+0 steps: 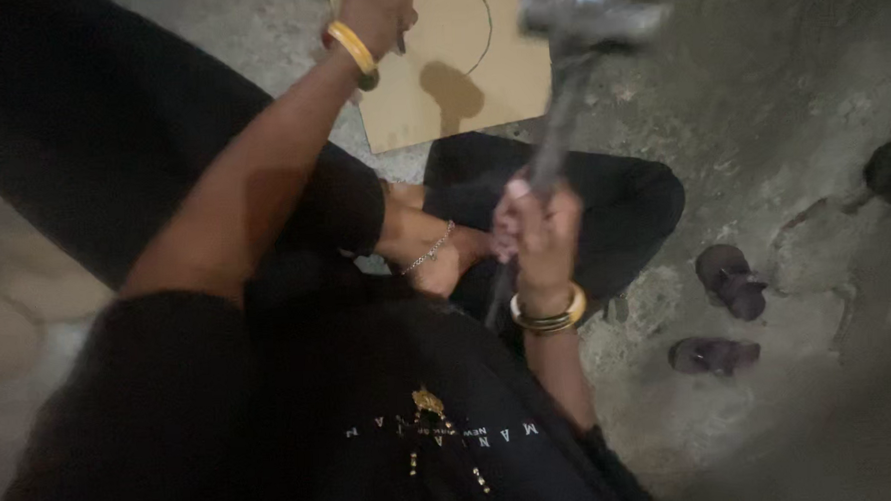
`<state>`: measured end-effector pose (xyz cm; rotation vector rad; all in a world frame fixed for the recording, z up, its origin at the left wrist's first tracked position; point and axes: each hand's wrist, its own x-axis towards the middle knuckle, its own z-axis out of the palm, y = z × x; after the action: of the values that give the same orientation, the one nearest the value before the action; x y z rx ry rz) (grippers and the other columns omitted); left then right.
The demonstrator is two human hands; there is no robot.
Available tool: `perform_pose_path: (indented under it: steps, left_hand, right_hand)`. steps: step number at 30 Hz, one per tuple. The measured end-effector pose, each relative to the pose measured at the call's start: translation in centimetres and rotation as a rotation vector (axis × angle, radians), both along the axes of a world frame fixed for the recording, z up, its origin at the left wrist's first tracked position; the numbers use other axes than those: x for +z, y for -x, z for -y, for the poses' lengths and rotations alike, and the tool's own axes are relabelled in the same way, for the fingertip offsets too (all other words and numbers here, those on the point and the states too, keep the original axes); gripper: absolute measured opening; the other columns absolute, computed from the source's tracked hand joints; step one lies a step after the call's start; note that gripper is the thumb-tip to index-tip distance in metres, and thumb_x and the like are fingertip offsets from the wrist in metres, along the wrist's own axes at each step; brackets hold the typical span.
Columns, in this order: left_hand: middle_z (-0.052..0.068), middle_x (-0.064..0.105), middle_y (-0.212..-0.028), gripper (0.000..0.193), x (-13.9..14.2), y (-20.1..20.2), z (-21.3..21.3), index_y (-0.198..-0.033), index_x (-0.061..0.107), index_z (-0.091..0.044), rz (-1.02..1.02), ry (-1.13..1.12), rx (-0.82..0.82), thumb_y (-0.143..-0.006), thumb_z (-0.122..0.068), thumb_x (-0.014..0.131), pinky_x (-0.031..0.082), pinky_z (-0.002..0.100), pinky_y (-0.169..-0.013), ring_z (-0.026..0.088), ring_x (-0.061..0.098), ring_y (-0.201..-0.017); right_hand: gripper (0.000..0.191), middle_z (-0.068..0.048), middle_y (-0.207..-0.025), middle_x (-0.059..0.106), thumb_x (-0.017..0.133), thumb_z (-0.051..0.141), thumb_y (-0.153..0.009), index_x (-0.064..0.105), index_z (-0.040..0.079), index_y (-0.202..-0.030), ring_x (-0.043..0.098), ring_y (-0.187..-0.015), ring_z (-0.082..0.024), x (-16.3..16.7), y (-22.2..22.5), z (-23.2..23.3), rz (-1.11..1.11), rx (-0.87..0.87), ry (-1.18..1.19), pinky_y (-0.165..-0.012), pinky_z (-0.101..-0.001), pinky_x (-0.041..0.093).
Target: The person uses a hammer and a metal tool to punch circular holes into a piece of cardboard. They then use tin snips to cut along the edges of the holes and trim the cardboard.
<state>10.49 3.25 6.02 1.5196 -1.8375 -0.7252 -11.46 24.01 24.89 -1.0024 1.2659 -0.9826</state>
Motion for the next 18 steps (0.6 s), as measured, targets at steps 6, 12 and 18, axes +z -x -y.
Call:
perform_pose_path:
  steps: [6, 12, 18]
  left_hand:
    - [0.017, 0.065, -0.072, 0.030, 2.4, 2.4, -3.1, -0.083, 0.064, 0.000, -0.617, 0.116, 0.070, -0.104, -0.020, 0.074, 0.050, 0.043, -0.062, 0.031, 0.061, -0.065]
    - [0.023, 0.058, -0.068, 0.034, 3.1, 2.0, -2.9, -0.075, 0.064, 0.003, -0.423, 0.137, 0.024, -0.101, -0.017, 0.070, 0.045, 0.046, -0.060, 0.039, 0.056, -0.060]
    - [0.022, 0.063, -0.072, 0.034, 0.4, 2.3, -3.0, -0.077, 0.068, -0.001, -0.374, 0.256, 0.111, -0.101, -0.024, 0.072, 0.046, 0.047, -0.060, 0.041, 0.059, -0.064]
  right_hand:
    - [0.016, 0.002, -0.067, 0.052, 0.059, 0.025, -0.104, 0.053, 0.010, -0.099, 0.048, -0.048, -0.006, 9.9, 4.4, 5.3, -0.374, -0.491, 0.887, -0.040, -0.0232, 0.040]
    - [0.018, 0.002, -0.064, 0.050, 0.060, 0.025, -0.105, 0.053, 0.010, -0.098, 0.045, -0.046, -0.006, 13.1, 3.4, 6.5, -0.593, -0.711, 1.221, -0.038, -0.0243, 0.038]
    - [0.021, 0.002, -0.061, 0.048, 0.061, 0.026, -0.105, 0.053, 0.009, -0.096, 0.043, -0.043, -0.007, 3.6, -5.5, 2.8, -0.367, 0.086, -0.120, -0.036, -0.0254, 0.036]
